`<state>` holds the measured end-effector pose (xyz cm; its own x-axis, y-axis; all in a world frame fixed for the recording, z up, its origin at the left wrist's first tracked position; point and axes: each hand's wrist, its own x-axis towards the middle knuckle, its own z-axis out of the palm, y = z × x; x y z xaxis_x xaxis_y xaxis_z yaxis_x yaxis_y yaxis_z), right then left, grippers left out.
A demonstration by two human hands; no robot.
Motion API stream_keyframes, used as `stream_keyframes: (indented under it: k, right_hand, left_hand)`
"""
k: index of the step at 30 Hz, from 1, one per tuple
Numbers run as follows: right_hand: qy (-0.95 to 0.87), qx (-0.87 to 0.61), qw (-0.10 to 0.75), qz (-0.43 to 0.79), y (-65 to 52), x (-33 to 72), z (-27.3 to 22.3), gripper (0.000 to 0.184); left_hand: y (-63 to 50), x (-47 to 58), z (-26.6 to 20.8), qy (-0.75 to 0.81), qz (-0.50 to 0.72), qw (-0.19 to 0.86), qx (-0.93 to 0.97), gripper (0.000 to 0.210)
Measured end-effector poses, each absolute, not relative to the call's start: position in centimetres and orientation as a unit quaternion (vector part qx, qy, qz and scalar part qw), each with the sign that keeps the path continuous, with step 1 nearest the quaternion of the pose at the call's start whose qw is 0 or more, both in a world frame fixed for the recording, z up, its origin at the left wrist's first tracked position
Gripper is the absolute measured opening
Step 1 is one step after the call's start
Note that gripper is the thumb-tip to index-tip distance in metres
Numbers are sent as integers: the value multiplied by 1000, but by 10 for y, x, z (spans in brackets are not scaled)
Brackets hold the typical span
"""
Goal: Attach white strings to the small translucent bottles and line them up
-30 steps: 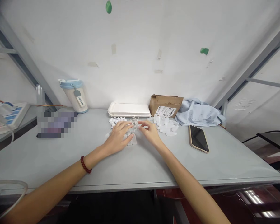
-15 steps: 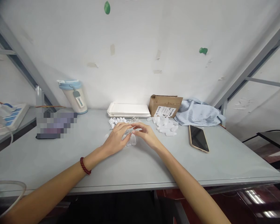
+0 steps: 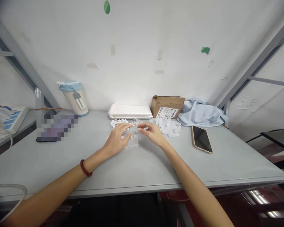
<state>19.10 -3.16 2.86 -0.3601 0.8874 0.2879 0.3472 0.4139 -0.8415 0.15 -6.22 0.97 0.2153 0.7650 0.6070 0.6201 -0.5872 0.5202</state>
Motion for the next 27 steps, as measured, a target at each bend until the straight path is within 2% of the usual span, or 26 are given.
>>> stream_keyframes:
  k: [4, 7, 9, 12, 21, 27]
  right_hand:
    - [-799, -492, 335, 79, -10, 225, 29, 19]
    - [-800, -552, 233, -2, 3, 253, 29, 21]
    - [-789, -593, 163, -4, 7, 266, 30, 22]
    - [-774, -622, 120, 6, 9, 278, 30, 21]
    - [-763, -638, 98, 26, 7, 278, 29, 23]
    - [-766, -626, 112, 95, 2, 270, 36, 22]
  left_hand:
    - [-60, 0, 10, 484, 440, 92, 750, 29]
    - [-59, 0, 9, 502, 436, 95, 741, 30]
    - [-58, 0, 9, 507, 434, 96, 738, 31]
    - [-58, 0, 8, 509, 432, 100, 737, 30]
    - [-60, 1, 12, 523, 420, 119, 732, 24]
    - [-62, 1, 16, 520, 436, 143, 721, 24]
